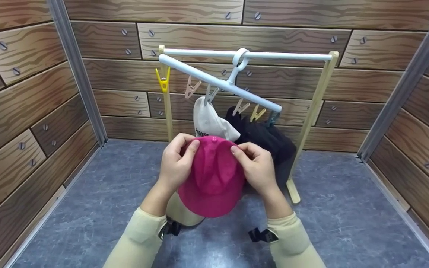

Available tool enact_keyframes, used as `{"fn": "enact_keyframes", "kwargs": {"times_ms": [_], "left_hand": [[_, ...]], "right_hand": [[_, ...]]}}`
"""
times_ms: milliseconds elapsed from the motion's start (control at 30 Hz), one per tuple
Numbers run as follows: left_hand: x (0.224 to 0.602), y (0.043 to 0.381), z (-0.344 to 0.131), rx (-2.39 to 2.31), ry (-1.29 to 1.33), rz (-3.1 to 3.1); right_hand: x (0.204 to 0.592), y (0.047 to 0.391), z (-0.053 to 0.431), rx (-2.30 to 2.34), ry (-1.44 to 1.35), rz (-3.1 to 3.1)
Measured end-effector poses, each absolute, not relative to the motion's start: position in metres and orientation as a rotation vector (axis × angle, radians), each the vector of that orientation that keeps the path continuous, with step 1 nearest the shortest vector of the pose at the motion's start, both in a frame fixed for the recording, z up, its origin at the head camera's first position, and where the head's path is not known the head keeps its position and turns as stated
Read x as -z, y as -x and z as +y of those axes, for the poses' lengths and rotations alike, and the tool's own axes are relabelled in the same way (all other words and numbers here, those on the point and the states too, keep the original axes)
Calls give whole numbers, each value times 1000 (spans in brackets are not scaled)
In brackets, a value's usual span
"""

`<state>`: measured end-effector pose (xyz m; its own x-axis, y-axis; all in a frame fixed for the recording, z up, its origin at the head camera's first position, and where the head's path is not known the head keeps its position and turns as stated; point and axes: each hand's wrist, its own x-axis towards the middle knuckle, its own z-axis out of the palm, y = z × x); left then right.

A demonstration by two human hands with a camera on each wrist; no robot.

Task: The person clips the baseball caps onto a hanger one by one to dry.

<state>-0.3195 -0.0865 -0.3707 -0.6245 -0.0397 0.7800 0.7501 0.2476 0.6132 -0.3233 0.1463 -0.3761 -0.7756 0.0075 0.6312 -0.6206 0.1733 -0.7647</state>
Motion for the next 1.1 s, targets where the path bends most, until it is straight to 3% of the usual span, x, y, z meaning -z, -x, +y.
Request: {"fn": "enact_keyframes", "kwargs": {"times_ms": [1100], "left_hand": [[346,334,-87,1321,635,-1906]], "right_hand": [[340,347,158,-1485,-654,-2039]]}}
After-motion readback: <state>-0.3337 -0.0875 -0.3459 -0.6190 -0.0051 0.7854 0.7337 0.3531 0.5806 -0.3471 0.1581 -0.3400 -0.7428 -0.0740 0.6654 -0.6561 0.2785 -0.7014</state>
